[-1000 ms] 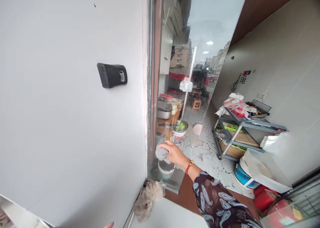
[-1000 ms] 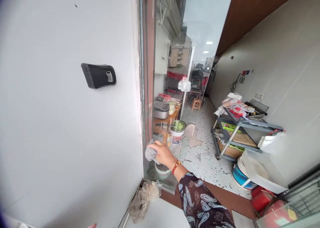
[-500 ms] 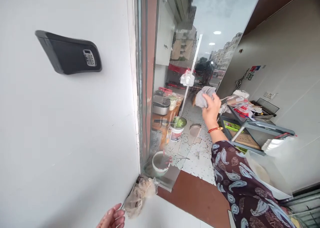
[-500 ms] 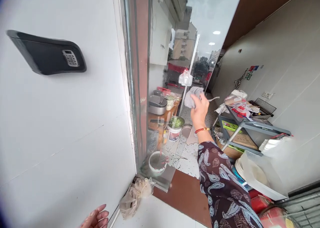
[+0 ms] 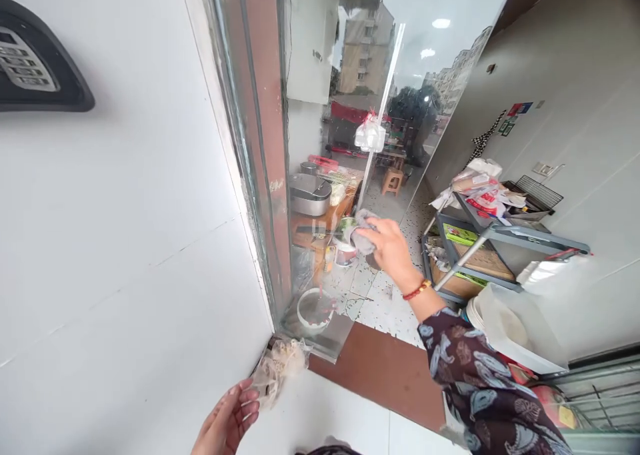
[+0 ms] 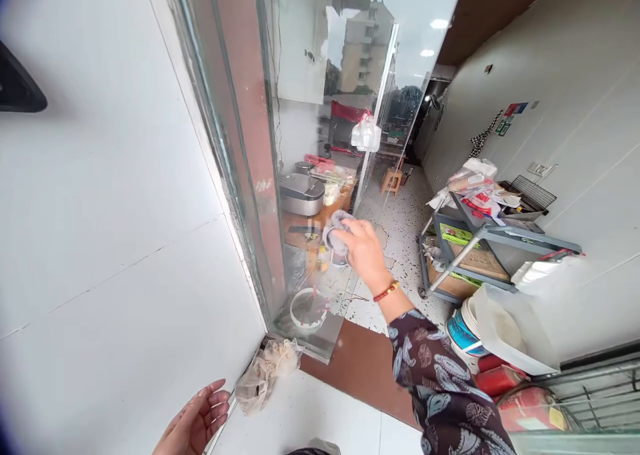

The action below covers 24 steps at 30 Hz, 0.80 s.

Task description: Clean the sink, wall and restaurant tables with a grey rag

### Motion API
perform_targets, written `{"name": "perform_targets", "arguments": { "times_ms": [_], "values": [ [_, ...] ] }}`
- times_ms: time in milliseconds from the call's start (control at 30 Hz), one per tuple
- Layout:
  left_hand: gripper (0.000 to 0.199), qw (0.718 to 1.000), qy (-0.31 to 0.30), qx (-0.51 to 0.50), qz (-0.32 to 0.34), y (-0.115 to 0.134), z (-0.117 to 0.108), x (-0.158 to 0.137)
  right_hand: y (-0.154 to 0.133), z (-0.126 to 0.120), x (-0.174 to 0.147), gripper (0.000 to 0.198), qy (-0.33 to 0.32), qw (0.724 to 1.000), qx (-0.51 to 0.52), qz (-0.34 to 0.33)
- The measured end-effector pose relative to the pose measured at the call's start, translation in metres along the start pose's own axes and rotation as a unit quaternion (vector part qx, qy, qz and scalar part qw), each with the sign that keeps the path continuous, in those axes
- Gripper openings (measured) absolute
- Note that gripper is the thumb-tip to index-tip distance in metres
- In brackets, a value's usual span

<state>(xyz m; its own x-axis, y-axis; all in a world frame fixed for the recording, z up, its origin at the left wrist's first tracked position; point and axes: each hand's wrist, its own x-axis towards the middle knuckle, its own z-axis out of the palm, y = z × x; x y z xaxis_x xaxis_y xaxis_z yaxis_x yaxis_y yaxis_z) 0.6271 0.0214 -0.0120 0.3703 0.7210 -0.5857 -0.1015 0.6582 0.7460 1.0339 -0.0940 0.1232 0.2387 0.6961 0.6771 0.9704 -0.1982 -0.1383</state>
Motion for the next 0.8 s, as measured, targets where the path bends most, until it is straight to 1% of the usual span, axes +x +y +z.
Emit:
{"name": "perform_targets", "arguments": {
  "times_ms": [33,67,133,233,267,300,333,367,400,467,533,567,600,633,667,700,733,767,800],
  "values": [
    [0.036,1.000,-0.007,0.001,0.000,-0.001,0.005,0.002,0.010,-0.010,-0.002,0.066,-0.001,1.000,-0.015,0.009],
    [0.036,1.000,-0.015,0.000,-0.002,-0.002,0.010,0.003,0.019,-0.017,-0.011,0.068,-0.013,0.999,-0.028,0.022],
    [0.035,1.000,-0.021,0.000,-0.008,-0.004,0.013,0.007,0.035,-0.026,-0.046,0.069,-0.047,0.995,-0.061,0.067],
    [0.031,1.000,-0.010,0.000,-0.006,-0.004,0.007,0.011,0.057,-0.036,-0.103,0.068,-0.113,0.976,-0.105,0.153],
    [0.030,1.000,-0.004,0.001,-0.006,-0.003,0.005,0.012,0.062,-0.042,-0.114,0.067,-0.128,0.973,-0.103,0.164],
    [0.029,1.000,0.001,0.002,-0.005,-0.002,0.003,0.013,0.065,-0.048,-0.118,0.067,-0.128,0.974,-0.090,0.164],
    [0.029,1.000,0.006,0.004,-0.005,-0.001,0.003,0.013,0.065,-0.055,-0.113,0.068,-0.104,0.979,-0.072,0.157],
    [0.029,1.000,0.011,0.007,-0.005,0.000,0.005,0.012,0.062,-0.063,-0.101,0.070,-0.059,0.986,-0.054,0.145],
    [0.029,1.000,0.013,0.009,-0.005,0.002,0.008,0.011,0.057,-0.072,-0.081,0.071,0.001,0.991,-0.041,0.128],
    [0.030,1.000,0.007,0.009,0.003,0.005,0.015,0.007,0.044,-0.092,-0.026,0.069,0.125,0.987,-0.047,0.084],
    [0.031,1.000,-0.002,0.001,0.016,0.008,0.020,0.002,0.033,-0.108,0.038,0.062,0.225,0.970,-0.085,0.046],
    [0.031,1.000,-0.001,-0.004,0.021,0.008,0.020,0.000,0.030,-0.110,0.067,0.058,0.261,0.958,-0.107,0.043],
    [0.031,1.000,0.005,-0.011,0.026,0.008,0.019,-0.002,0.028,-0.106,0.092,0.056,0.289,0.948,-0.126,0.053],
    [0.031,0.999,0.014,-0.019,0.028,0.007,0.015,-0.003,0.025,-0.094,0.110,0.056,0.303,0.940,-0.140,0.070],
    [0.031,0.999,0.026,-0.028,0.028,0.006,0.011,-0.004,0.021,-0.075,0.120,0.057,0.299,0.939,-0.146,0.085],
    [0.030,0.998,0.040,-0.037,0.028,0.003,0.005,-0.005,0.015,-0.049,0.122,0.057,0.269,0.949,-0.143,0.084],
    [0.029,0.997,0.052,-0.047,0.029,0.001,-0.001,-0.006,0.005,-0.017,0.114,0.055,0.212,0.967,-0.128,0.063],
    [0.028,0.996,0.061,-0.056,0.031,-0.002,-0.008,-0.007,-0.006,0.019,0.099,0.052,0.134,0.985,-0.103,0.026],
    [0.028,0.995,0.068,-0.063,0.034,-0.005,-0.014,-0.008,-0.019,0.054,0.078,0.047,0.027,0.997,-0.067,-0.036]
  ]
}}
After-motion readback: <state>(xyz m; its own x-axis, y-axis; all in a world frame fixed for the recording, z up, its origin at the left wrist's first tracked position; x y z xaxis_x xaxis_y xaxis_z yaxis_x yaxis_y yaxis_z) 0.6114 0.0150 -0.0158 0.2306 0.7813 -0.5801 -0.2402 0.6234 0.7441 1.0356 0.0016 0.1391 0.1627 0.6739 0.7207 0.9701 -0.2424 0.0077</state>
